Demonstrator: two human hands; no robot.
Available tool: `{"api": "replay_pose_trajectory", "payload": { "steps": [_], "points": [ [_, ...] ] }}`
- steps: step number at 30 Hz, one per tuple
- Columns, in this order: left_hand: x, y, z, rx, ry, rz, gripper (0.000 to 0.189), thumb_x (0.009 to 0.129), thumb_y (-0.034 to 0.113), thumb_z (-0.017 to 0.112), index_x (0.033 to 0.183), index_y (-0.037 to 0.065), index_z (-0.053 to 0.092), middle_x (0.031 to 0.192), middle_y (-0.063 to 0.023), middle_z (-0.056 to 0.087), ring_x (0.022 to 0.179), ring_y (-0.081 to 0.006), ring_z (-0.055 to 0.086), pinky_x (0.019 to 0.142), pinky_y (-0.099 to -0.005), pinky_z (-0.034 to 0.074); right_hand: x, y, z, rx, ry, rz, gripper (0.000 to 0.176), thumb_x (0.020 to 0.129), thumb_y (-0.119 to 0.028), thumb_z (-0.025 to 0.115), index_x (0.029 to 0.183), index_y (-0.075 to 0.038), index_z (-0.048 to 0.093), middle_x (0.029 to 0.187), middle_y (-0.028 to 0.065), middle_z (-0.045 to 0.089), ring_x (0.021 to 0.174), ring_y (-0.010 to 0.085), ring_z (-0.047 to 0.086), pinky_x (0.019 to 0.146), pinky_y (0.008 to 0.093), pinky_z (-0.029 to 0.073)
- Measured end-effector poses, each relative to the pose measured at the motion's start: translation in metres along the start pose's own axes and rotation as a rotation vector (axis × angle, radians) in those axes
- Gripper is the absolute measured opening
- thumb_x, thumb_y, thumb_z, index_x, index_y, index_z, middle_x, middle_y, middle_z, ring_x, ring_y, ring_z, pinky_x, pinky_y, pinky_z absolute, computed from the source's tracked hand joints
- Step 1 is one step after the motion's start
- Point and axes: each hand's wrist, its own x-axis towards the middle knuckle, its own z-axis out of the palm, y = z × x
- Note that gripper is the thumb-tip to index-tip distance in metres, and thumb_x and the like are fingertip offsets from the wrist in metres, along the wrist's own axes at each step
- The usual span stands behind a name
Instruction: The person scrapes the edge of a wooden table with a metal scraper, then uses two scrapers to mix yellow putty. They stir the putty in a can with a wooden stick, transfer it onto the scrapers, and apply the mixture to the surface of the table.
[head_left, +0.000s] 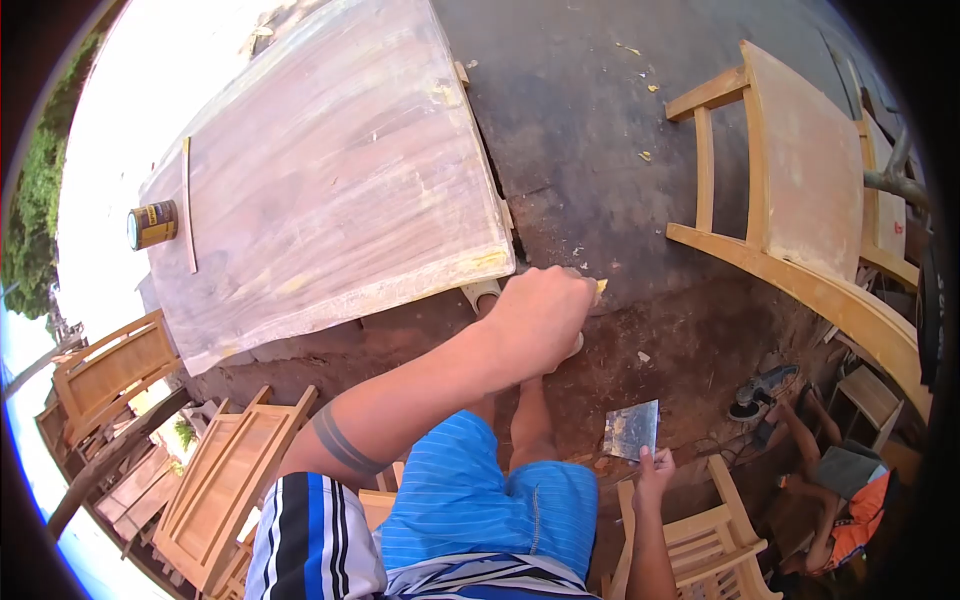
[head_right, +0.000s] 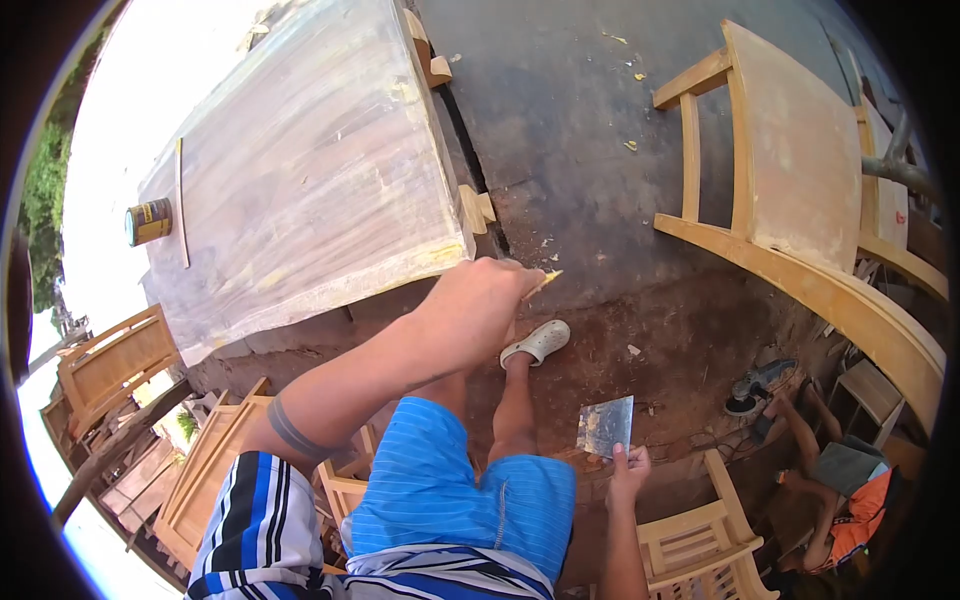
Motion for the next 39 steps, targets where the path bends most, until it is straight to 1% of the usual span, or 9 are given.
{"api": "replay_pose_trajectory", "payload": {
  "steps": [3, 8, 15, 18, 22, 27, 34, 37, 39],
  "points": [
    [-0.006, -0.048, -0.07, -0.029, 0.629, -0.216, 0.027, 0.086, 0.006, 0.057, 0.109, 0.002, 0.07, 0.089, -0.0234, 0.068, 0.084, -0.0411, 0.067, 0.077, -0.0472, 0.053, -0.006, 0.015, -0.024, 0.038, 0.046, 0.037, 0.031, 0.092, -0.015, 0.07, 0.076, -0.012, 0.043, 0.075, 0.0025, 0.058, 0.063, 0.0092, 0.055, 0.06, 0.0246, 0.049],
    [-0.026, -0.218, -0.126, 0.312, 0.757, -0.923, 0.032, 0.087, 0.013, 0.053, 0.113, 0.007, 0.07, 0.1, -0.0224, 0.07, 0.093, -0.0394, 0.067, 0.08, -0.0485, 0.053, -0.014, 0.035, -0.041, 0.0, 0.057, 0.025, 0.032, 0.092, -0.017, 0.07, 0.076, -0.014, 0.042, 0.07, -0.0029, 0.051, 0.061, 0.007, 0.05, 0.059, 0.0251, 0.051],
    [0.001, -0.02, -0.006, 0.105, 0.264, -0.204, 0.025, 0.084, 0.008, 0.058, 0.106, 0.002, 0.069, 0.088, -0.025, 0.066, 0.084, -0.044, 0.065, 0.081, -0.0495, 0.052, 0.008, 0.051, -0.042, 0.013, 0.039, 0.054, 0.033, 0.092, -0.016, 0.07, 0.075, -0.013, 0.043, 0.068, -0.0017, 0.052, 0.059, 0.0077, 0.051, 0.056, 0.0249, 0.049],
    [-0.032, -0.012, -0.027, -0.235, 0.148, -0.304, 0.027, 0.091, 0.015, 0.059, 0.112, 0.002, 0.069, 0.09, -0.0279, 0.067, 0.09, -0.0464, 0.064, 0.083, -0.0472, 0.05, 0.015, 0.031, -0.038, -0.027, 0.009, 0.041, 0.033, 0.091, -0.014, 0.071, 0.074, -0.012, 0.043, 0.071, 0.0014, 0.055, 0.06, 0.0093, 0.054, 0.057, 0.0256, 0.048],
    [-0.102, -0.164, -0.089, -0.125, 0.991, -0.68, 0.024, 0.096, 0.016, 0.054, 0.106, 0.0, 0.068, 0.092, -0.0253, 0.068, 0.086, -0.0435, 0.066, 0.075, -0.0475, 0.05, 0.014, 0.015, -0.032, -0.06, -0.008, 0.064, 0.034, 0.091, -0.013, 0.071, 0.074, -0.012, 0.041, 0.072, 0.002, 0.055, 0.061, 0.0101, 0.055, 0.058, 0.0268, 0.05],
    [-0.14, -0.31, -0.109, 0.13, 1.024, -1.208, 0.03, 0.095, 0.023, 0.051, 0.109, 0.005, 0.069, 0.101, -0.0219, 0.07, 0.098, -0.0388, 0.066, 0.084, -0.0478, 0.051, 0.012, 0.029, -0.035, -0.068, -0.015, 0.099, 0.035, 0.091, -0.013, 0.071, 0.074, -0.012, 0.04, 0.073, 0.0022, 0.055, 0.062, 0.0102, 0.055, 0.059, 0.0275, 0.051],
    [0.04, -0.019, -0.014, -0.16, 0.31, -0.183, 0.025, 0.091, 0.021, 0.058, 0.102, 0.001, 0.07, 0.093, -0.0267, 0.066, 0.088, -0.0452, 0.065, 0.082, -0.0496, 0.053, 0.031, 0.027, -0.032, -0.213, -0.116, 0.037, 0.037, 0.09, -0.013, 0.071, 0.071, -0.012, 0.04, 0.073, 0.0021, 0.055, 0.062, 0.0094, 0.054, 0.057, 0.0254, 0.052],
    [0.019, -0.001, -0.059, -0.319, 0.191, -0.242, 0.027, 0.094, 0.022, 0.056, 0.101, 0.0, 0.071, 0.088, -0.0263, 0.067, 0.087, -0.0455, 0.065, 0.082, -0.0499, 0.052, 0.039, -0.006, -0.03, -0.194, -0.107, -0.039, 0.037, 0.09, -0.014, 0.072, 0.071, -0.012, 0.04, 0.072, 0.0014, 0.055, 0.062, 0.0085, 0.052, 0.056, 0.0241, 0.052],
    [-0.007, -0.05, -0.084, -0.301, 0.701, -0.388, 0.029, 0.097, 0.025, 0.055, 0.107, 0.003, 0.07, 0.093, -0.0235, 0.069, 0.09, -0.0407, 0.066, 0.078, -0.0471, 0.051, 0.041, -0.025, -0.021, -0.161, -0.111, -0.084, 0.035, 0.09, -0.02, 0.073, 0.074, -0.012, 0.043, 0.071, 0.001, 0.058, 0.059, 0.0074, 0.052, 0.055, 0.0212, 0.044]
  ]
}}
